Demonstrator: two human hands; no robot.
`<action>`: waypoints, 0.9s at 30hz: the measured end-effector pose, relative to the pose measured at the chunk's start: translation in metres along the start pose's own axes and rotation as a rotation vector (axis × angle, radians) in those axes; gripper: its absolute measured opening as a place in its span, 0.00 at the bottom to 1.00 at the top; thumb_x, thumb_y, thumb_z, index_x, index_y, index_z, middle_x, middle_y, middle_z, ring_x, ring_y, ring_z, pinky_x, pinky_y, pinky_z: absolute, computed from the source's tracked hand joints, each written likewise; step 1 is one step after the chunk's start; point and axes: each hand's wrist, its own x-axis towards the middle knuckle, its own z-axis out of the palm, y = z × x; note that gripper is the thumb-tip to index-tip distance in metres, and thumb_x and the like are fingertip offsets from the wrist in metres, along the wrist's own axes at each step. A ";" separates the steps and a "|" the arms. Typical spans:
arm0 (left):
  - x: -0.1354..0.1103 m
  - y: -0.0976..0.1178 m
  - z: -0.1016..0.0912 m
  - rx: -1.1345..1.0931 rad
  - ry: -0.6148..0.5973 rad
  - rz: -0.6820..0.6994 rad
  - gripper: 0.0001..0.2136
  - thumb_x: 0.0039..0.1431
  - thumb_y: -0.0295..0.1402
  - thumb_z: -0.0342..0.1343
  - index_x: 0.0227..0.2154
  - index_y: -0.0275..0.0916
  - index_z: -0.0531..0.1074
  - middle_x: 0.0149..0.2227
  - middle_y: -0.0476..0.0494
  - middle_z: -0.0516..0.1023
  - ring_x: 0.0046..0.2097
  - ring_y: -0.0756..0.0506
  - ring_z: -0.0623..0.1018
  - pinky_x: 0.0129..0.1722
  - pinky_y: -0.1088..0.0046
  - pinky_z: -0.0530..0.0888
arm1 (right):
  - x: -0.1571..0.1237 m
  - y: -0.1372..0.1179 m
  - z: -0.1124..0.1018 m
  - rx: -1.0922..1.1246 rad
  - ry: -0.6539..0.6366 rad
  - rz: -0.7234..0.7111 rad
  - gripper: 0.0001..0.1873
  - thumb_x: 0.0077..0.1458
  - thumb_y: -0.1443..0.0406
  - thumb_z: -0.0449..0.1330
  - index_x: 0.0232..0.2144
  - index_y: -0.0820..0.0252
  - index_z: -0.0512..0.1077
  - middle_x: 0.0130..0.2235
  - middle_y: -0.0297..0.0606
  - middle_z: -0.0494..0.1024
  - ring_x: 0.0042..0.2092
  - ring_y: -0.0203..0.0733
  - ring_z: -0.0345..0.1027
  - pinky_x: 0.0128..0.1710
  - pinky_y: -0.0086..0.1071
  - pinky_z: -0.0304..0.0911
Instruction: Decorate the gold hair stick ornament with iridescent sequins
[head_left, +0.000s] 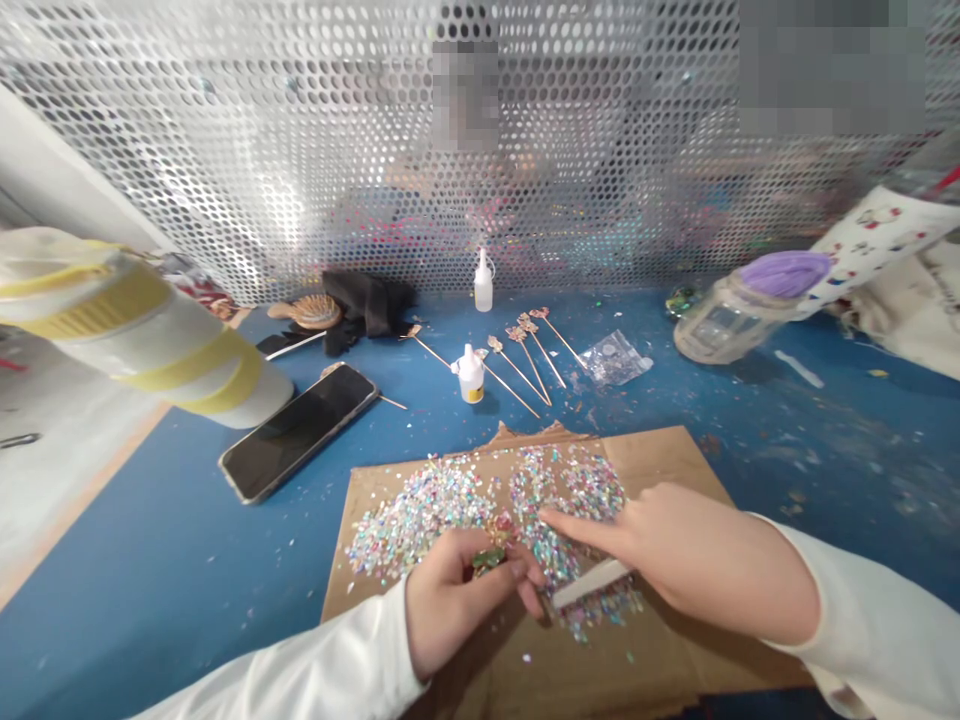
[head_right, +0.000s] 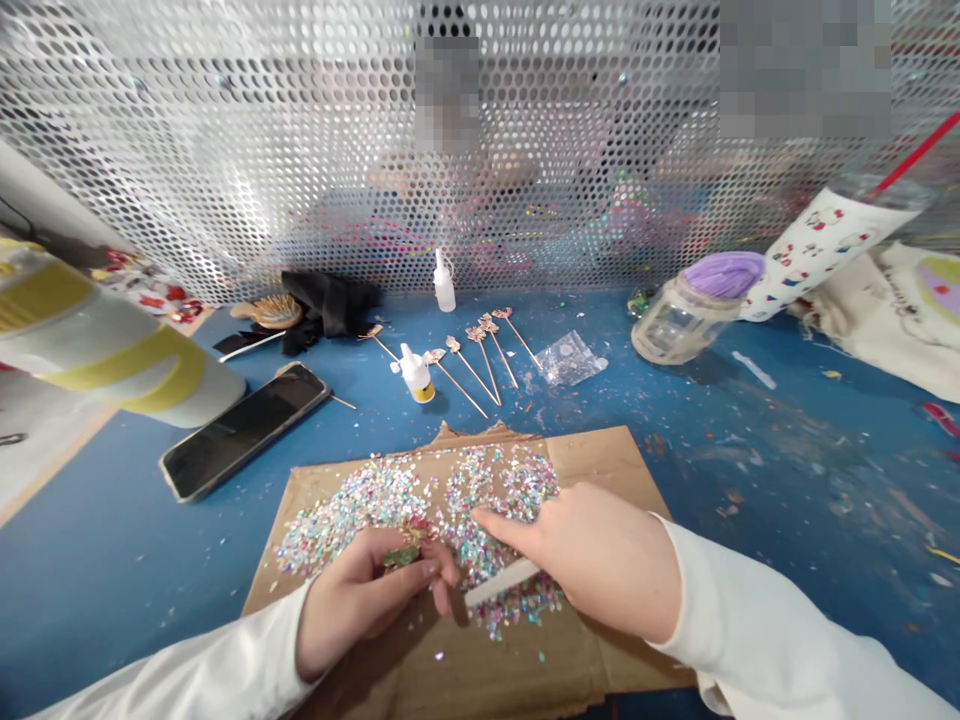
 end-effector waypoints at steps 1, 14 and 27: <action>0.000 0.000 0.000 -0.005 0.002 -0.001 0.10 0.57 0.34 0.49 0.30 0.34 0.74 0.24 0.46 0.78 0.31 0.50 0.76 0.37 0.75 0.69 | -0.001 0.000 -0.003 0.029 -0.005 -0.014 0.44 0.37 0.78 0.55 0.56 0.45 0.53 0.21 0.29 0.70 0.20 0.38 0.62 0.21 0.31 0.28; 0.002 -0.003 0.002 0.031 0.031 -0.002 0.10 0.57 0.34 0.50 0.29 0.34 0.74 0.24 0.46 0.78 0.28 0.51 0.75 0.35 0.77 0.69 | 0.004 0.032 -0.009 0.187 -0.050 0.068 0.24 0.44 0.78 0.54 0.40 0.48 0.70 0.26 0.32 0.73 0.29 0.39 0.67 0.22 0.28 0.41; 0.002 -0.004 0.000 0.044 0.015 0.021 0.11 0.57 0.34 0.49 0.29 0.34 0.74 0.24 0.46 0.78 0.28 0.51 0.75 0.35 0.76 0.69 | -0.013 0.023 -0.006 -0.023 -0.020 0.068 0.38 0.42 0.78 0.54 0.55 0.49 0.57 0.21 0.32 0.70 0.22 0.37 0.62 0.21 0.32 0.30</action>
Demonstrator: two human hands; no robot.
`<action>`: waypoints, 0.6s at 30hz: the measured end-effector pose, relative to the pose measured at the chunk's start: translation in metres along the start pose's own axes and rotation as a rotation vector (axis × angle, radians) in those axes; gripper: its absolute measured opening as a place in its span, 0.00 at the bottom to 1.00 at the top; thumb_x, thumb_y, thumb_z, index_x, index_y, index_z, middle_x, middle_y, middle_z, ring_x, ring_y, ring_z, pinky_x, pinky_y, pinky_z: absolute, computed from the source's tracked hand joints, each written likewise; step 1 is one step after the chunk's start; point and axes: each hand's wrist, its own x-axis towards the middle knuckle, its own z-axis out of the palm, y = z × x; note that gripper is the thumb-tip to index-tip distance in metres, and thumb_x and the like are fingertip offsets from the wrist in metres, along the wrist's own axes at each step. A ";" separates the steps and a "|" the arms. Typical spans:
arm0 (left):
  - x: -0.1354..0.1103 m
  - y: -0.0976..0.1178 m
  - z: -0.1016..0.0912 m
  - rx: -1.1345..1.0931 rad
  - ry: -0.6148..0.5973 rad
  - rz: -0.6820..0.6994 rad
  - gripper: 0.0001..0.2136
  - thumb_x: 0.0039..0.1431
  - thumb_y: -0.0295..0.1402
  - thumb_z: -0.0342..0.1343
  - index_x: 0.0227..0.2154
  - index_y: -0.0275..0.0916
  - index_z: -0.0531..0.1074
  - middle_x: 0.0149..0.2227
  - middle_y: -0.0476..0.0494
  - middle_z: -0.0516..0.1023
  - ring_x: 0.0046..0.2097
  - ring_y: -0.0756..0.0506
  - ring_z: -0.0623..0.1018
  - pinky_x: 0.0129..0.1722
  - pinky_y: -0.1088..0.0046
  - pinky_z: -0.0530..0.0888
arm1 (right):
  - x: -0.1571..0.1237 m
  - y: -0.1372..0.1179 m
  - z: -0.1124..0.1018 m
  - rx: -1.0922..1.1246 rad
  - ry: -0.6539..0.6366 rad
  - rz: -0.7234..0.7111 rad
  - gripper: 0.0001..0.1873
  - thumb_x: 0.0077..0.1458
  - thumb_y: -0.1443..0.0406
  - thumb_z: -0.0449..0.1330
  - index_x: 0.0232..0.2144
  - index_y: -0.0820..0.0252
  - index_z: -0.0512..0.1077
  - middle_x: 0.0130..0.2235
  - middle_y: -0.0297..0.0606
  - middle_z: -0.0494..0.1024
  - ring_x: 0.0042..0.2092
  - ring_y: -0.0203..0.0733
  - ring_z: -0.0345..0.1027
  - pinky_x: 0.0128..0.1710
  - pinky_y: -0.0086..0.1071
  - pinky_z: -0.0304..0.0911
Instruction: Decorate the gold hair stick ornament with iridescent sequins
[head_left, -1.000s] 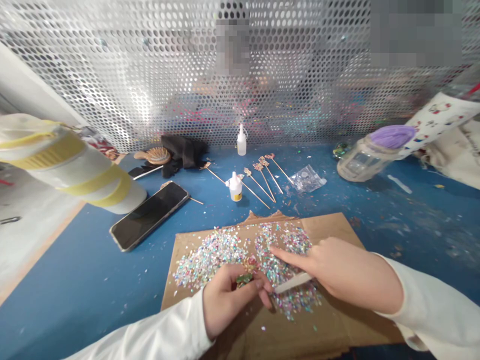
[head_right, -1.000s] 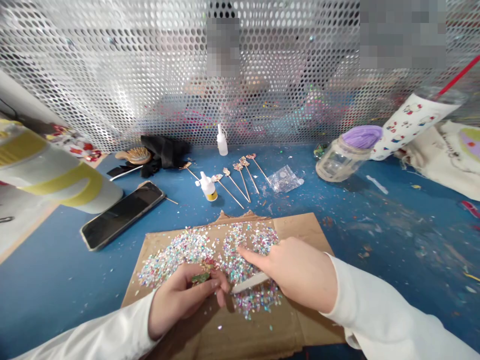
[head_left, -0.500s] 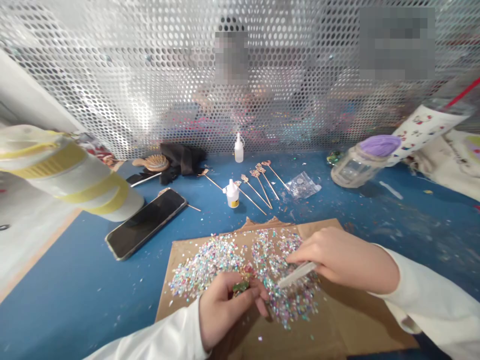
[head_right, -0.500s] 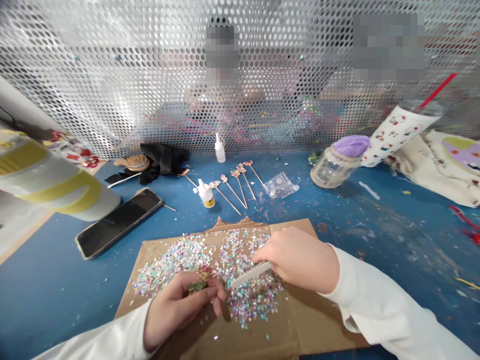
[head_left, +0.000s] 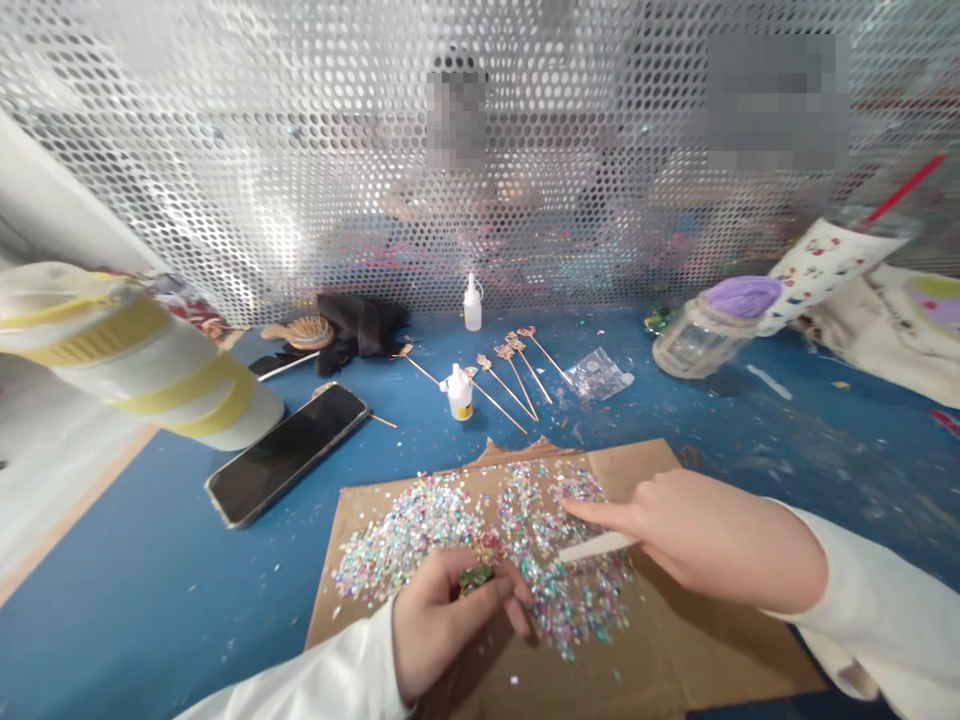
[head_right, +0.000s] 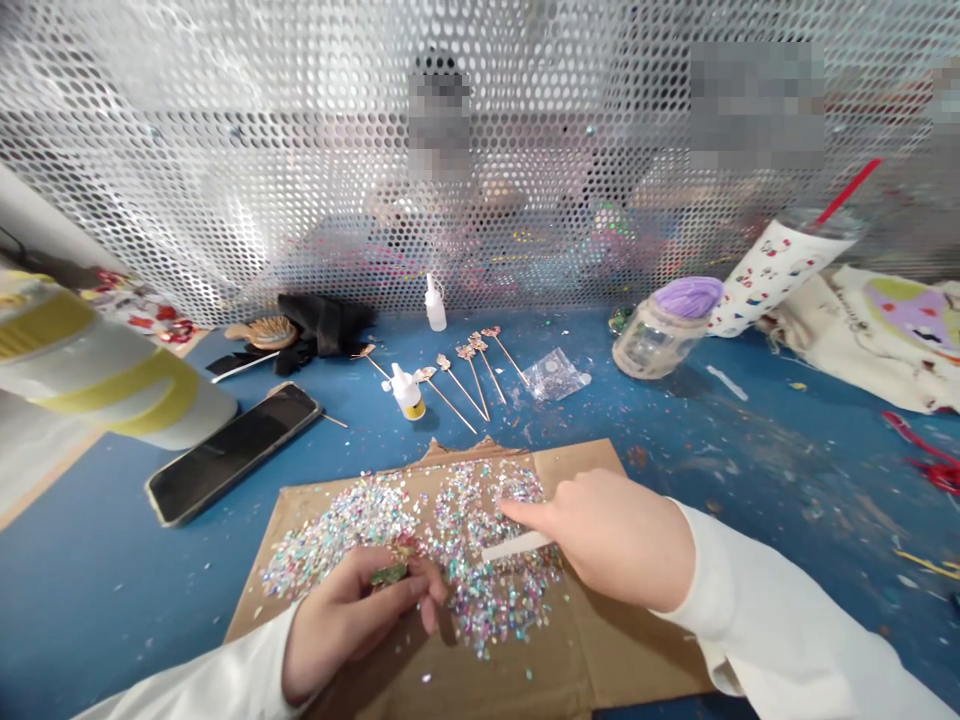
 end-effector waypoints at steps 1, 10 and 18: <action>0.000 0.000 0.000 -0.005 0.004 -0.005 0.10 0.57 0.34 0.49 0.29 0.34 0.74 0.24 0.46 0.78 0.28 0.51 0.75 0.35 0.76 0.69 | 0.000 0.001 -0.001 0.000 -0.005 0.011 0.38 0.42 0.78 0.54 0.56 0.49 0.56 0.21 0.32 0.70 0.22 0.37 0.62 0.21 0.32 0.30; 0.000 0.002 0.000 0.006 0.017 -0.012 0.10 0.57 0.34 0.50 0.29 0.35 0.74 0.23 0.47 0.78 0.29 0.51 0.75 0.34 0.77 0.68 | -0.006 0.005 -0.007 0.093 -0.025 0.001 0.34 0.43 0.77 0.53 0.49 0.40 0.64 0.21 0.30 0.71 0.21 0.36 0.62 0.21 0.30 0.31; 0.001 0.001 -0.001 0.005 0.012 -0.010 0.10 0.57 0.34 0.49 0.29 0.34 0.74 0.24 0.47 0.78 0.25 0.53 0.73 0.32 0.78 0.68 | 0.002 0.016 0.002 -0.004 -0.037 0.119 0.37 0.42 0.77 0.52 0.54 0.43 0.59 0.24 0.31 0.73 0.21 0.37 0.63 0.20 0.30 0.31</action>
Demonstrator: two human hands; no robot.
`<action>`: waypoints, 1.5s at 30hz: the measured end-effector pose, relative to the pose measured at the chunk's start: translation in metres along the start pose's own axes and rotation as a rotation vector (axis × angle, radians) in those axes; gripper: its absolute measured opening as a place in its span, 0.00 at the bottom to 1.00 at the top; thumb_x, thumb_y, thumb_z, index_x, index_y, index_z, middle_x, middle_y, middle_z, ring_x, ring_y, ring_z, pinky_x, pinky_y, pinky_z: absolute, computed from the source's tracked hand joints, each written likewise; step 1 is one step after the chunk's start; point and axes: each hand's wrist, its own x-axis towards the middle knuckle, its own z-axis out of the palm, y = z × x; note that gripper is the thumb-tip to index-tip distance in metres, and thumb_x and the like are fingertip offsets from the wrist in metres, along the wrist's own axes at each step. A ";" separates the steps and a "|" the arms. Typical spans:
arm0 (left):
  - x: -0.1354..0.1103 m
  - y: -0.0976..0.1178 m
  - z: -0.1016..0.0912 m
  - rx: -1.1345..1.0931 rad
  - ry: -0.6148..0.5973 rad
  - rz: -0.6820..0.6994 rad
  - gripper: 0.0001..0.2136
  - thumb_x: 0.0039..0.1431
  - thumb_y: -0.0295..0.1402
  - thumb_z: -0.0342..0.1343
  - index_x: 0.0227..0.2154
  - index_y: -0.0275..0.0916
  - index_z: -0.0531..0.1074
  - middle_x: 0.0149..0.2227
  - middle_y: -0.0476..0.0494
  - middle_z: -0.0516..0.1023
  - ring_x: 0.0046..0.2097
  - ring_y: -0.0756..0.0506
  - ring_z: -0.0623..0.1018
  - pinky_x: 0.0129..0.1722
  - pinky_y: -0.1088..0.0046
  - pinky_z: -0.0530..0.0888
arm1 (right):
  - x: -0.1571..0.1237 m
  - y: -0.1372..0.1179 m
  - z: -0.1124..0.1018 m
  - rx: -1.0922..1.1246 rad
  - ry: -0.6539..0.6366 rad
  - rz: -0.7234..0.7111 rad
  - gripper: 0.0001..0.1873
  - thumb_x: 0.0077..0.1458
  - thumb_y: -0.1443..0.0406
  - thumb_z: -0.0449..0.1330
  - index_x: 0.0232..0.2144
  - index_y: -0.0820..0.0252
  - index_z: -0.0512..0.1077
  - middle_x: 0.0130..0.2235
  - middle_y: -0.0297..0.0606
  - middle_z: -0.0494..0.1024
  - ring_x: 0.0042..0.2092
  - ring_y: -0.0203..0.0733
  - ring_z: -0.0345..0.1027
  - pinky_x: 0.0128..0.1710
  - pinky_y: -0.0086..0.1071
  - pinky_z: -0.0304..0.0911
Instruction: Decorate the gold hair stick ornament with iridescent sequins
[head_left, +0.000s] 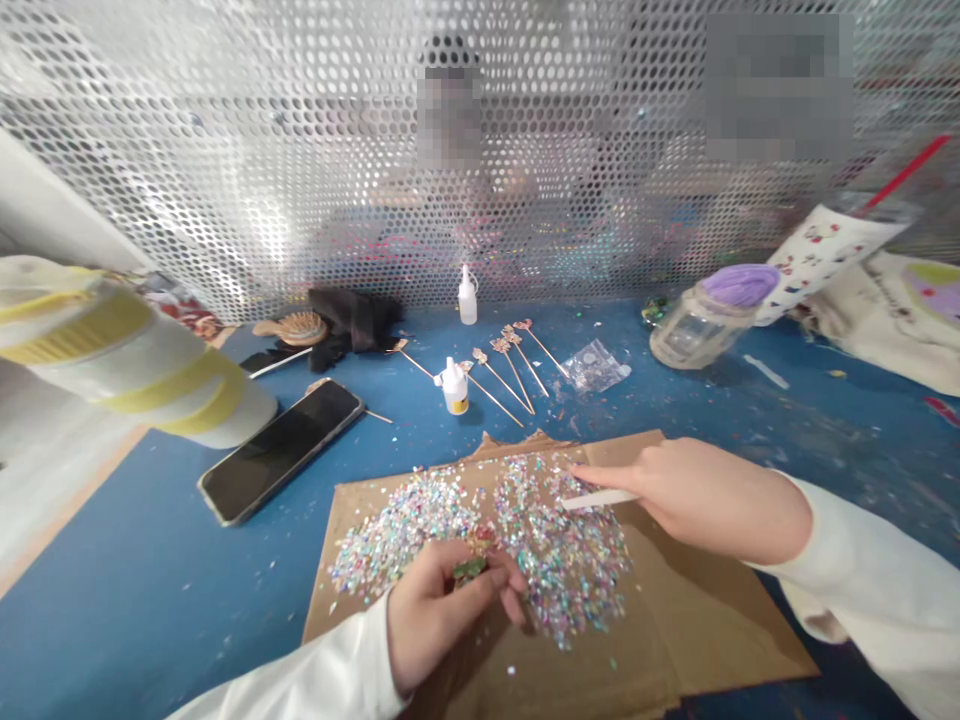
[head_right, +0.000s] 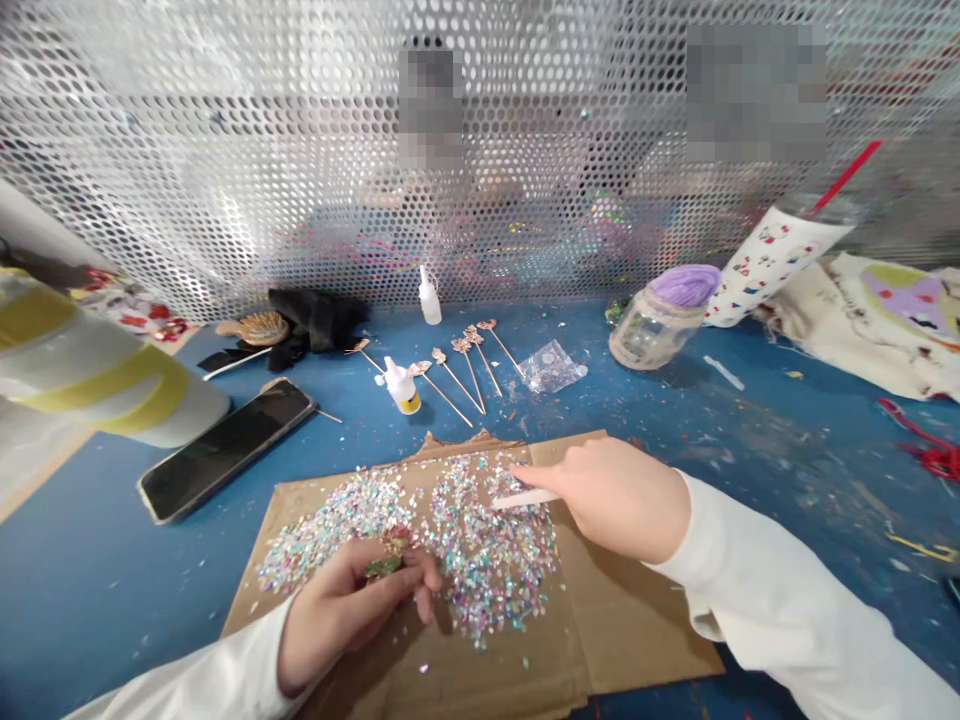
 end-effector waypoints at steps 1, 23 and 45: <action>0.000 0.000 0.000 0.004 -0.004 -0.001 0.10 0.57 0.34 0.49 0.29 0.35 0.74 0.24 0.47 0.78 0.24 0.54 0.73 0.32 0.79 0.68 | 0.001 0.000 0.002 -0.005 -0.004 -0.009 0.38 0.42 0.77 0.52 0.55 0.43 0.58 0.24 0.30 0.73 0.21 0.37 0.62 0.20 0.31 0.31; 0.003 -0.002 -0.010 -0.325 0.047 0.108 0.17 0.56 0.41 0.46 0.33 0.31 0.72 0.25 0.41 0.76 0.13 0.59 0.55 0.11 0.82 0.46 | 0.022 0.017 -0.011 0.926 0.698 0.219 0.13 0.59 0.61 0.49 0.30 0.59 0.71 0.32 0.36 0.68 0.33 0.38 0.62 0.31 0.31 0.55; 0.005 0.002 -0.009 -0.354 0.232 0.088 0.18 0.53 0.43 0.44 0.27 0.31 0.69 0.16 0.47 0.70 0.11 0.58 0.53 0.10 0.82 0.46 | 0.062 -0.016 0.047 1.434 0.722 0.089 0.06 0.55 0.64 0.57 0.30 0.62 0.70 0.31 0.37 0.70 0.31 0.37 0.69 0.34 0.32 0.68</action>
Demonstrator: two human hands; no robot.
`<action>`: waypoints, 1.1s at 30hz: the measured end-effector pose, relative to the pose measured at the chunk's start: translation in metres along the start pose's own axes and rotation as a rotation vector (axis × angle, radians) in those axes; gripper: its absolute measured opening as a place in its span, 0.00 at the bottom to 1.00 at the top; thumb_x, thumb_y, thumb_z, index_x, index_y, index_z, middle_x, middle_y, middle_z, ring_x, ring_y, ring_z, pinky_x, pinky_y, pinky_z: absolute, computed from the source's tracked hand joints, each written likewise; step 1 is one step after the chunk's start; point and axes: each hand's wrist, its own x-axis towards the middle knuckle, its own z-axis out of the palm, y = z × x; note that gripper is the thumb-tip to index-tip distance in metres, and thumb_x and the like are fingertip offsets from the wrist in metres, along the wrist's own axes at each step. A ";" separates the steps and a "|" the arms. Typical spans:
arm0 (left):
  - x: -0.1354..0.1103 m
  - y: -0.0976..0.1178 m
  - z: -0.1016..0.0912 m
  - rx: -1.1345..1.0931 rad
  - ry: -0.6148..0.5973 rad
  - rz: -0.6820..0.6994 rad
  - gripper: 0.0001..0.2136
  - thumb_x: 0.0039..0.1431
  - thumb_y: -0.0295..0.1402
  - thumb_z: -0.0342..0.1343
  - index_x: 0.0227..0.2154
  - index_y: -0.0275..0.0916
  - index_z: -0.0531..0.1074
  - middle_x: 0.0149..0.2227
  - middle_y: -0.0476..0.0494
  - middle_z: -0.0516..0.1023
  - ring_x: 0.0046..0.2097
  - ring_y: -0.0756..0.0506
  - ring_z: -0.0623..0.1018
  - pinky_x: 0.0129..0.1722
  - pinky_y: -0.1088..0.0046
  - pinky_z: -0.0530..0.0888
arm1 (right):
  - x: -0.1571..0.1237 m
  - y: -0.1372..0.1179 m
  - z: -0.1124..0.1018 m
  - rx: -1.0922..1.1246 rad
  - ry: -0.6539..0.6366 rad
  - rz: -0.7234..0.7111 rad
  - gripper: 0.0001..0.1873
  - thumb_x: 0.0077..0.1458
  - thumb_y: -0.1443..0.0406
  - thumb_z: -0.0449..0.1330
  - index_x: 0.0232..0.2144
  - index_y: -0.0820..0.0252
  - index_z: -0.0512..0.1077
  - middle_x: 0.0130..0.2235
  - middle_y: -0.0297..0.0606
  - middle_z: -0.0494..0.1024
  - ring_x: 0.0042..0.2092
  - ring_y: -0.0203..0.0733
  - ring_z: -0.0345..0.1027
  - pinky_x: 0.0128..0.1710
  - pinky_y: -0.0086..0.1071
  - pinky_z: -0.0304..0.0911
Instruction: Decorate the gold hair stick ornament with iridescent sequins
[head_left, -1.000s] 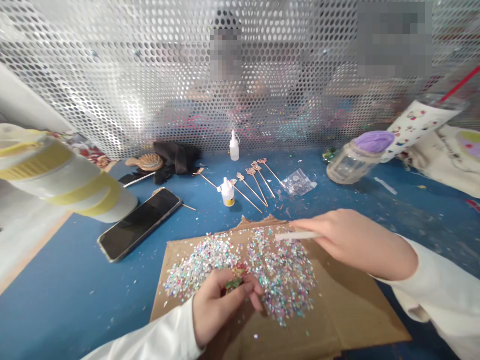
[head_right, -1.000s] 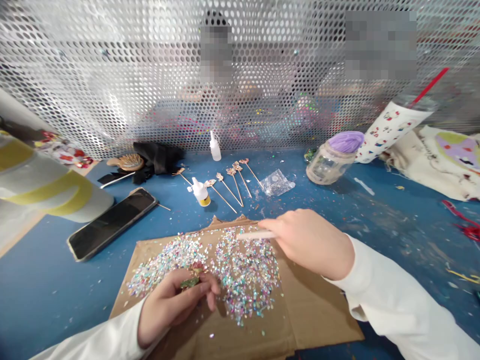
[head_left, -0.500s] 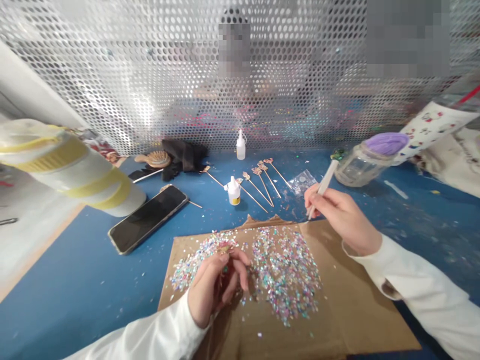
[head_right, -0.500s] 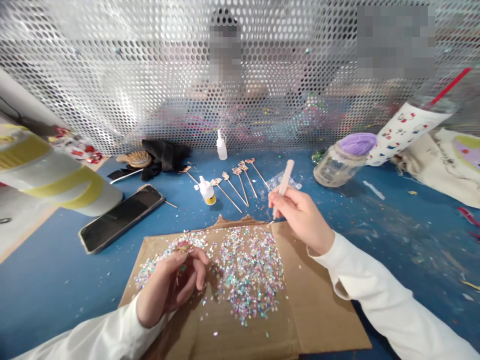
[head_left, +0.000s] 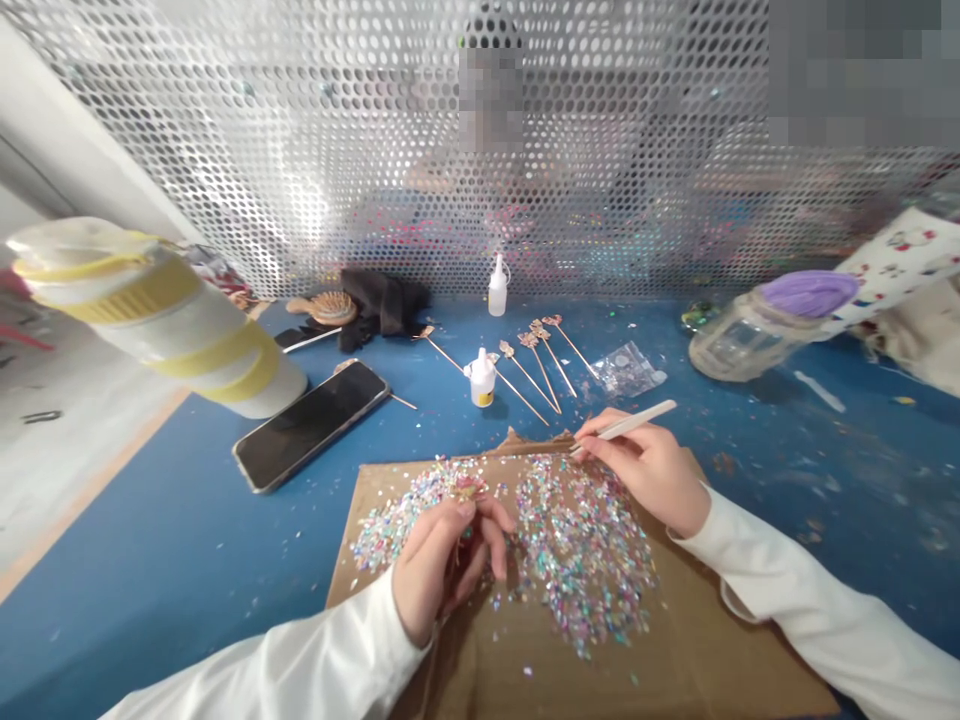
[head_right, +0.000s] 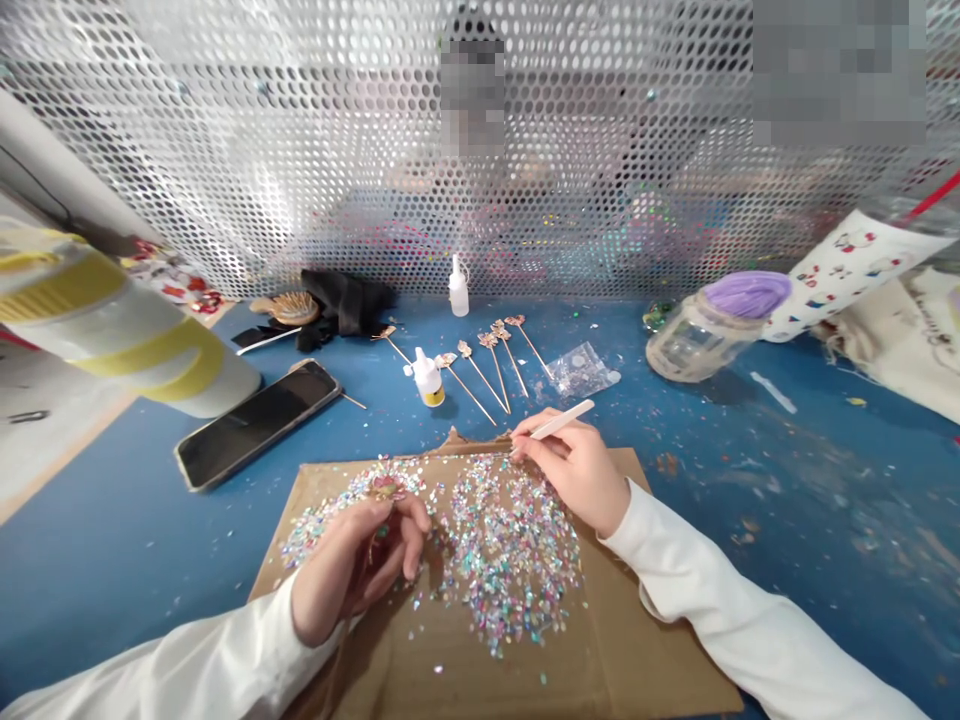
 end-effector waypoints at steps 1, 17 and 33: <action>0.000 0.000 0.000 0.007 0.002 0.000 0.18 0.54 0.42 0.44 0.27 0.31 0.69 0.16 0.47 0.70 0.11 0.58 0.53 0.10 0.82 0.47 | 0.000 0.001 0.001 0.012 -0.003 0.011 0.06 0.55 0.64 0.57 0.30 0.62 0.70 0.31 0.37 0.70 0.31 0.37 0.69 0.34 0.32 0.68; 0.001 -0.002 -0.001 -0.020 -0.053 0.024 0.18 0.56 0.42 0.42 0.26 0.31 0.69 0.16 0.47 0.71 0.10 0.59 0.52 0.09 0.82 0.46 | -0.002 -0.004 0.001 0.062 -0.169 0.025 0.05 0.52 0.67 0.59 0.28 0.64 0.72 0.30 0.38 0.70 0.30 0.36 0.68 0.29 0.29 0.67; 0.001 -0.004 -0.001 -0.004 -0.049 0.027 0.18 0.56 0.42 0.42 0.27 0.31 0.69 0.17 0.47 0.71 0.10 0.59 0.52 0.09 0.82 0.47 | -0.002 -0.003 0.000 -0.016 -0.127 -0.018 0.07 0.53 0.65 0.58 0.27 0.63 0.72 0.30 0.38 0.68 0.31 0.37 0.65 0.29 0.30 0.64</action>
